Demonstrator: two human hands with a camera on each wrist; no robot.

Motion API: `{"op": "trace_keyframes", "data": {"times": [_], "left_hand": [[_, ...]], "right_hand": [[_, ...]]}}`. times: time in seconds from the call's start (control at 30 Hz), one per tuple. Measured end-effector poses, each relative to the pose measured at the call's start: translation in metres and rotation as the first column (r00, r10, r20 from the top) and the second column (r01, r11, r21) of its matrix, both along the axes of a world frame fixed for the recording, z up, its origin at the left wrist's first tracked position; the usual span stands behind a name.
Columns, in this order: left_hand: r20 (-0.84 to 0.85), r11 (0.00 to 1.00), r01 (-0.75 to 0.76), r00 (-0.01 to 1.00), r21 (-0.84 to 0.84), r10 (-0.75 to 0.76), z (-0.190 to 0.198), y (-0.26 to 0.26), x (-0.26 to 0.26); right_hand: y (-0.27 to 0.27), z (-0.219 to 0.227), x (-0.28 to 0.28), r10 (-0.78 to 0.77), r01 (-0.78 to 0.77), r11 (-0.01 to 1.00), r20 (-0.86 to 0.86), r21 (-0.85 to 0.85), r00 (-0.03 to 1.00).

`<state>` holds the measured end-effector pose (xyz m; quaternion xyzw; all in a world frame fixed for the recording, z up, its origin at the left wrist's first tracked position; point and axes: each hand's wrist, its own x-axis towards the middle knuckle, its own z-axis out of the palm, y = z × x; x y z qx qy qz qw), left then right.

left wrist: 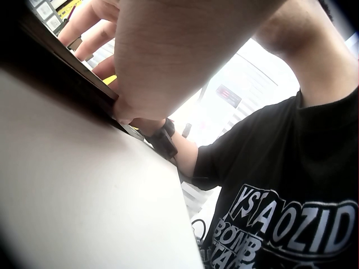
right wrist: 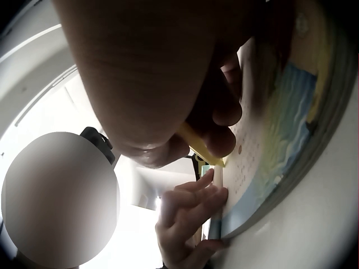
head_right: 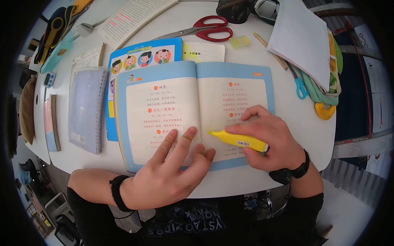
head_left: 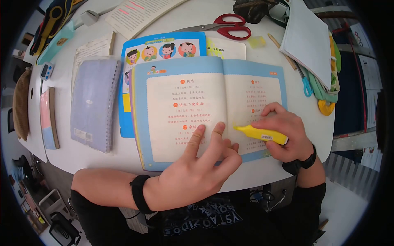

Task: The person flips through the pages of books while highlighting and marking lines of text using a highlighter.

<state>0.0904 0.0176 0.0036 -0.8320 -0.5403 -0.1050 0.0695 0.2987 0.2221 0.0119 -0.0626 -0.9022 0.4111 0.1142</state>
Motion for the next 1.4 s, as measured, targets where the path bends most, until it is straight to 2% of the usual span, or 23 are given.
{"op": "trace_keyframes", "data": {"times": [0.13, 0.2, 0.33, 0.4, 0.53, 0.6, 0.7, 0.73, 0.8, 0.93, 1.0, 1.13, 1.2, 1.23, 1.3, 1.4], "left_hand": [[0.0, 1.0, 0.005, 1.0, -0.001, -0.005, 0.001, 0.001, -0.001], [-0.01, 1.0, 0.011, 1.0, 0.005, -0.011, 0.001, 0.001, -0.002], [0.006, 1.0, 0.004, 1.0, -0.001, -0.004, 0.001, 0.001, -0.001], [0.002, 1.0, 0.008, 1.0, -0.006, -0.008, 0.002, 0.001, -0.002], [-0.002, 1.0, 0.01, 1.0, 0.003, -0.01, 0.0, 0.001, -0.002], [-0.009, 1.0, 0.012, 1.0, 0.006, -0.012, 0.0, 0.002, -0.002], [-0.01, 1.0, 0.009, 1.0, -0.002, -0.009, 0.0, 0.001, -0.001], [-0.009, 1.0, 0.009, 1.0, -0.003, -0.009, 0.0, 0.001, -0.001], [0.0, 1.0, 0.006, 1.0, 0.008, -0.006, 0.0, 0.001, -0.001], [-0.008, 1.0, 0.013, 1.0, 0.019, -0.012, -0.001, 0.002, -0.002], [0.008, 1.0, 0.005, 1.0, 0.015, -0.005, -0.001, 0.002, -0.002], [0.008, 1.0, 0.006, 1.0, 0.017, -0.006, -0.002, 0.002, -0.001], [0.011, 0.999, 0.003, 1.0, 0.034, -0.003, -0.003, 0.003, -0.001], [0.012, 1.0, 0.004, 1.0, 0.031, -0.004, -0.002, 0.003, -0.001], [0.016, 1.0, -0.003, 1.0, 0.014, 0.003, -0.001, 0.002, 0.0], [0.009, 1.0, -0.001, 1.0, 0.011, 0.001, -0.001, 0.002, -0.001]], "right_hand": [[0.002, -0.001, 0.006, 0.018, -0.017, 1.0, 0.04, -0.025, 0.999], [-0.007, -0.002, 0.004, -0.235, 0.244, 0.965, 0.096, -0.096, 0.967], [-0.005, -0.003, 0.005, -0.215, 0.225, 0.969, 0.105, -0.099, 0.971], [-0.001, -0.001, 0.005, -0.139, 0.14, 0.99, 0.11, -0.003, 0.984], [-0.002, -0.004, 0.007, -0.14, 0.143, 0.989, 0.078, -0.04, 0.987], [-0.007, -0.004, 0.006, -0.26, 0.268, 0.962, 0.126, -0.056, 0.957], [-0.007, -0.005, 0.007, -0.294, 0.3, 0.953, 0.113, -0.046, 0.949], [-0.005, -0.004, 0.008, -0.294, 0.301, 0.953, 0.114, -0.047, 0.949], [0.0, -0.001, 0.009, -0.193, 0.194, 0.981, 0.1, -0.003, 0.976], [-0.003, -0.005, 0.006, -0.202, 0.21, 0.975, 0.099, -0.075, 0.974], [-0.003, -0.002, 0.004, -0.191, 0.189, 0.982, 0.098, 0.028, 0.977], [-0.003, -0.001, 0.005, -0.243, 0.245, 0.97, 0.114, -0.002, 0.963], [0.001, -0.005, 0.005, -0.127, 0.126, 0.991, 0.024, 0.039, 0.992], [-0.001, -0.004, 0.005, -0.127, 0.126, 0.991, 0.026, 0.036, 0.992], [-0.005, 0.001, 0.006, -0.25, 0.249, 0.968, 0.096, 0.022, 0.963], [0.0, -0.003, 0.007, -0.191, 0.194, 0.98, 0.075, -0.034, 0.979]]}}
